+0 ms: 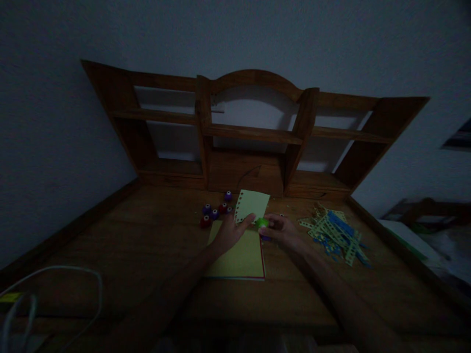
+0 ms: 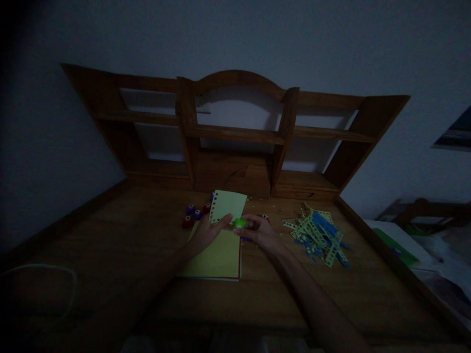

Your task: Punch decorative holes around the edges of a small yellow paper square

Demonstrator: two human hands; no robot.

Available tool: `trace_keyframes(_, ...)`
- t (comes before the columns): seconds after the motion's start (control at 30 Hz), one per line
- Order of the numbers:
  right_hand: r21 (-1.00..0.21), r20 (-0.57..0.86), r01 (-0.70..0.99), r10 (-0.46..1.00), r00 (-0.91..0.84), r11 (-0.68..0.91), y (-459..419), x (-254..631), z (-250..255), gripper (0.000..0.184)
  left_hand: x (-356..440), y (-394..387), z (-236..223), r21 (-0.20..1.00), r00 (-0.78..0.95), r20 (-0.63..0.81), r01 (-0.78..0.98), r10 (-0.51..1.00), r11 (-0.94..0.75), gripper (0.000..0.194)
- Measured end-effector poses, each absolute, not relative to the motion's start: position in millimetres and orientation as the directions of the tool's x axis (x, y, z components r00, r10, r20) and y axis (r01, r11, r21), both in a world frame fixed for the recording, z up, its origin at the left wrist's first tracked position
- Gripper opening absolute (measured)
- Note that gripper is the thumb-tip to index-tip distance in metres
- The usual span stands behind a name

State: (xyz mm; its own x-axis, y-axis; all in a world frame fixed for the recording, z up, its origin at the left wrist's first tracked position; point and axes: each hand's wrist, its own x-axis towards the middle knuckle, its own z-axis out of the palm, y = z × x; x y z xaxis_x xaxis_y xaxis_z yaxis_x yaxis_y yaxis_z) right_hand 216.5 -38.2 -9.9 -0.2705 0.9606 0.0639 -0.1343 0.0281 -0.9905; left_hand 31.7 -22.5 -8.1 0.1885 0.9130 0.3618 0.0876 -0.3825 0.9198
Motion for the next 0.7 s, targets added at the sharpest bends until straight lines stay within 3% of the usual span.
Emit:
trace_keyframes(0.3,-0.997,0.057,-0.068,0.967,-0.249,0.041,-36,219,-8,0.037,28,-16,-8,0.929,0.030,0.345,0.133,0.938,-0.346,0.030)
trace_keyframes(0.5,-0.935,0.107,-0.350,0.986,-0.125,0.057,-31,221,2,0.025,26,-16,0,0.953,0.026,0.274,0.125,0.961,-0.275,0.032)
trace_keyframes(0.7,-0.845,-0.042,-0.529,0.996,-0.075,-0.076,-15,244,-1,0.029,26,-17,1,0.961,0.023,0.249,0.114,0.968,-0.250,0.033)
